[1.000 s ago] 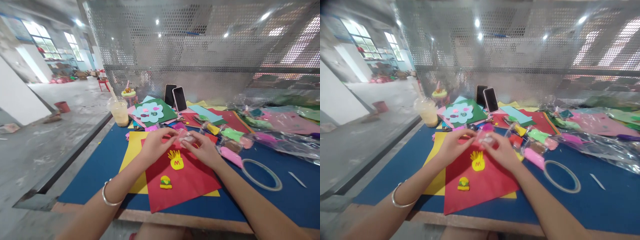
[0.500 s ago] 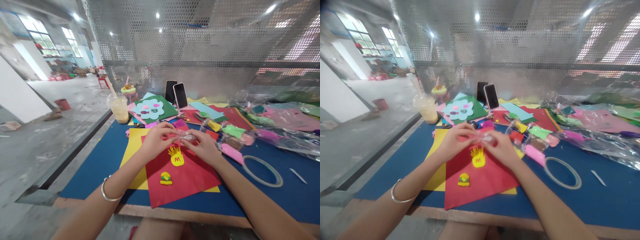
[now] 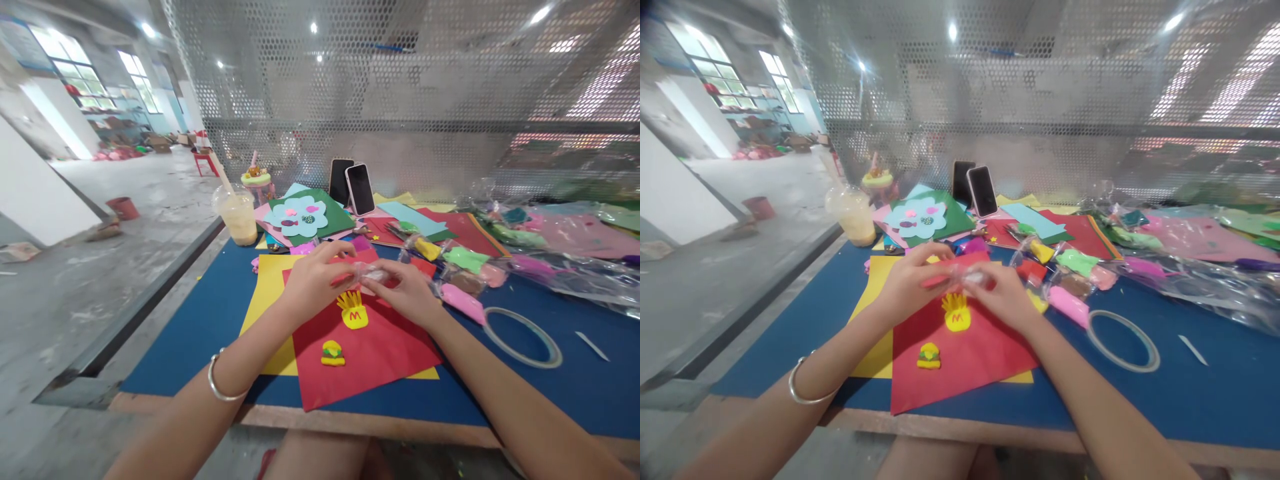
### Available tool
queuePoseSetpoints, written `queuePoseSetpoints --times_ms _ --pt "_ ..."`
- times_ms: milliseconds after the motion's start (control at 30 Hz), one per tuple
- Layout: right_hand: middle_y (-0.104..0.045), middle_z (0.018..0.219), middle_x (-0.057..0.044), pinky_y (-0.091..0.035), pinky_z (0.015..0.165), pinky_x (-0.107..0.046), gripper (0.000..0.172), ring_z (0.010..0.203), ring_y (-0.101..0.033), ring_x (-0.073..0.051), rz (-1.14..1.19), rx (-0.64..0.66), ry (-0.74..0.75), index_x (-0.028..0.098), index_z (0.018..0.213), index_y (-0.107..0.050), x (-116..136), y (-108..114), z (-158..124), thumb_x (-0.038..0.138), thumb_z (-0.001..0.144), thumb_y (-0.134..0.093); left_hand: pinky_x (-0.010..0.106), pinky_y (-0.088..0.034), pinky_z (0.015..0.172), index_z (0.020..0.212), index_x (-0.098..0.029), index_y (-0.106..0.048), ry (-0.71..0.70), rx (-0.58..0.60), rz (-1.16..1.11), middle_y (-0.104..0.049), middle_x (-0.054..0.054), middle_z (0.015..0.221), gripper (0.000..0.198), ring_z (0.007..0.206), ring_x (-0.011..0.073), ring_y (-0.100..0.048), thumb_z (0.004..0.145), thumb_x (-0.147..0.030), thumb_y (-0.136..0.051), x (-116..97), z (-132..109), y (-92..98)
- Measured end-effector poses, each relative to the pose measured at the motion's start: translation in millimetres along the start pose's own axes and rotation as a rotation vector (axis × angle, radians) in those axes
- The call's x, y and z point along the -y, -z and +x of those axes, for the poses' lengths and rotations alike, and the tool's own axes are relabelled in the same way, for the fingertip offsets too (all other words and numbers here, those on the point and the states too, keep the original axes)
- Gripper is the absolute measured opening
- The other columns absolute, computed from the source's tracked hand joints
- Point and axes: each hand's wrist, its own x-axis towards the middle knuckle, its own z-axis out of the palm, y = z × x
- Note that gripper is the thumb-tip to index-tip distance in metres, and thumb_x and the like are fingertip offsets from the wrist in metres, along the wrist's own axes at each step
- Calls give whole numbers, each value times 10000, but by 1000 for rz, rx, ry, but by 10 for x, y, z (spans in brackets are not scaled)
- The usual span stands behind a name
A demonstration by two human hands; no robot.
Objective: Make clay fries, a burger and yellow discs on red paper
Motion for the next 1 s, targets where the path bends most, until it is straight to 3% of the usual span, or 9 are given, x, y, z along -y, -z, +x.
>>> queuePoseSetpoints --times_ms 300,467,567,667,1000 --pt "-723 813 -36 -496 666 -317 227 734 -643 -224 26 1 -55 218 854 -703 19 -17 5 422 795 -626 255 -503 720 815 -179 -612 -33 86 54 -628 72 1010 161 911 169 -615 909 -255 -507 -29 -7 17" --pt "-707 797 -40 -480 655 -311 306 727 -625 -222 97 -28 -129 193 844 -694 -23 -8 36 486 779 -635 243 -535 727 843 -182 -573 282 -26 -343 -550 70 1032 76 929 157 -577 879 -226 -523 -42 80 124" --pt "-698 783 -37 -460 634 -300 340 698 -614 -211 118 -60 -160 184 855 -691 -57 -5 56 508 760 -651 223 -549 646 813 -173 -560 488 -125 -610 -520 70 994 129 872 153 -552 870 -288 -546 -33 131 160" --pt "-693 783 -34 -450 624 -296 350 685 -607 -204 111 -77 -171 182 876 -689 -70 1 66 507 751 -659 223 -561 634 814 -169 -570 630 -139 -808 -518 50 922 197 840 146 -541 852 -362 -572 -24 146 152" --pt "-676 765 -40 -444 624 -295 334 691 -599 -206 80 -53 -146 177 858 -686 -57 41 91 496 773 -632 179 -533 605 803 -176 -626 799 -179 -957 -605 28 851 252 844 146 -605 789 -427 -641 10 113 94"
